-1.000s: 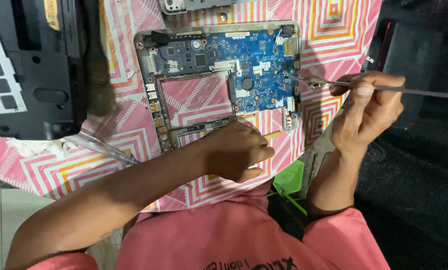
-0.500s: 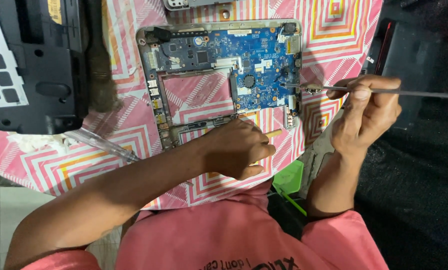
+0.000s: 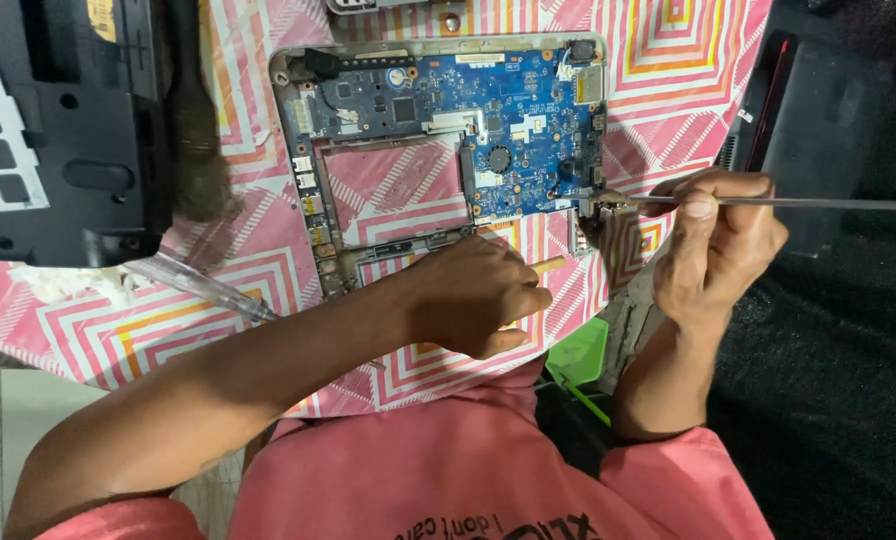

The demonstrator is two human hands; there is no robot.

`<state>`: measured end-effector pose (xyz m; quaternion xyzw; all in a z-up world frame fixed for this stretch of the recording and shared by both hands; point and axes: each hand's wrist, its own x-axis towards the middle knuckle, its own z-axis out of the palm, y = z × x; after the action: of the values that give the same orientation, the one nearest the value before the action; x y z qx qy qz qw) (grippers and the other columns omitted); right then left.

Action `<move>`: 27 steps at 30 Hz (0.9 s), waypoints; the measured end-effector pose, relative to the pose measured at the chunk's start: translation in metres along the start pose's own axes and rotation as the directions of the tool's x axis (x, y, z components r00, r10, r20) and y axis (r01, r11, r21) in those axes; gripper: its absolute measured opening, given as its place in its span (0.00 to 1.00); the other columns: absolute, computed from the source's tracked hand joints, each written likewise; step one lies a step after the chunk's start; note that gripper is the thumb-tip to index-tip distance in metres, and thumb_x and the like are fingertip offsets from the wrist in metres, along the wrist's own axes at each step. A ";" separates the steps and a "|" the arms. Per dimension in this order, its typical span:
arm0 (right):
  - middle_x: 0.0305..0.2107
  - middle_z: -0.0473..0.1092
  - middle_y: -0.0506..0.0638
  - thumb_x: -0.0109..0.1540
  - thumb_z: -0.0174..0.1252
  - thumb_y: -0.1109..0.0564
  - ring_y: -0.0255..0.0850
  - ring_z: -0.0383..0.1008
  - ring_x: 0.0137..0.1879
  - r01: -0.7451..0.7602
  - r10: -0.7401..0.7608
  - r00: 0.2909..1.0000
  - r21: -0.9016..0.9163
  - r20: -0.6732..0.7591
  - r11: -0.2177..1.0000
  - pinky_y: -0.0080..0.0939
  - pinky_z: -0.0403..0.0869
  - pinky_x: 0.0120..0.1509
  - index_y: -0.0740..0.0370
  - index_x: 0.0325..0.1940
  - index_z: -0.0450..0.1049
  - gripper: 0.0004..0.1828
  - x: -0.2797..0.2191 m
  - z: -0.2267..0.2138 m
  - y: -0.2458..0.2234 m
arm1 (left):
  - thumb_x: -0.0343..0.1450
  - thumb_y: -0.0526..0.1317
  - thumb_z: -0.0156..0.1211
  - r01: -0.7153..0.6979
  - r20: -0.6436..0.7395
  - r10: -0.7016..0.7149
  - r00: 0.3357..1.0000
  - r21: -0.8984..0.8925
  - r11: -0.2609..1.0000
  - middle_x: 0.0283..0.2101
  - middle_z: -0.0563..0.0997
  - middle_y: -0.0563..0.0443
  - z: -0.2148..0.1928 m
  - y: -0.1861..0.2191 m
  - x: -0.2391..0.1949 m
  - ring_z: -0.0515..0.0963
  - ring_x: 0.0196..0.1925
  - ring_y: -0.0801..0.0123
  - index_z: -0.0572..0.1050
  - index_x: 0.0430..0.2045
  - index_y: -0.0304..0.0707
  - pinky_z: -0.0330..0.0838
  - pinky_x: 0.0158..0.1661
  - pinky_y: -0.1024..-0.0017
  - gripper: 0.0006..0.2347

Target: The person uses a screwdriver to remove screws from a laptop motherboard placed on a patterned tablecloth. They then lift and set aside a metal casing component before continuing to unscrew additional fasteners from the circuit board.

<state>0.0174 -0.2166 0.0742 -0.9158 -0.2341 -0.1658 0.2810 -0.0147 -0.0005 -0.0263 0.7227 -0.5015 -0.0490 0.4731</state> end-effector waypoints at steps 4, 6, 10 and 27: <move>0.25 0.68 0.59 0.76 0.41 0.53 0.49 0.74 0.28 -0.019 0.019 1.000 0.045 0.006 0.999 0.43 0.69 0.35 0.73 0.40 0.62 0.18 0.004 0.003 -0.007 | 0.63 0.42 0.67 -0.022 -0.040 0.021 0.999 -0.016 1.000 0.19 0.71 0.49 0.001 -0.002 -0.001 0.72 0.22 0.51 0.69 0.19 0.37 0.64 0.26 0.55 0.11; 0.26 0.68 0.59 0.76 0.41 0.54 0.51 0.75 0.30 -0.029 0.029 1.000 0.038 0.007 0.999 0.44 0.69 0.36 0.72 0.41 0.62 0.18 0.002 0.003 -0.005 | 0.63 0.42 0.67 -0.021 -0.032 0.021 0.999 -0.017 1.000 0.19 0.72 0.48 0.001 -0.002 -0.001 0.73 0.23 0.50 0.68 0.19 0.38 0.65 0.27 0.54 0.12; 0.28 0.68 0.59 0.76 0.42 0.54 0.50 0.74 0.29 -0.028 0.027 1.000 0.056 0.003 0.998 0.44 0.70 0.36 0.72 0.40 0.63 0.18 0.004 0.004 -0.008 | 0.63 0.40 0.68 -0.021 -0.025 0.020 0.999 -0.039 0.999 0.18 0.71 0.48 -0.002 0.000 -0.001 0.72 0.21 0.52 0.69 0.18 0.37 0.65 0.27 0.55 0.11; 0.21 0.66 0.56 0.70 0.59 0.55 0.42 0.62 0.26 0.051 -0.045 0.980 0.027 -0.192 0.998 0.43 0.59 0.35 0.70 0.30 0.65 0.20 0.003 0.020 0.008 | 0.67 0.31 0.52 0.011 -0.418 -0.018 0.908 -0.017 1.000 0.21 0.70 0.48 -0.056 0.027 0.029 0.68 0.21 0.56 0.65 0.23 0.39 0.58 0.19 0.58 0.04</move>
<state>0.0274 -0.2097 0.0558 -0.8851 -0.2308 -0.2560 0.3127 0.0116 0.0111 0.0358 0.7167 -0.3829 0.0998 0.5743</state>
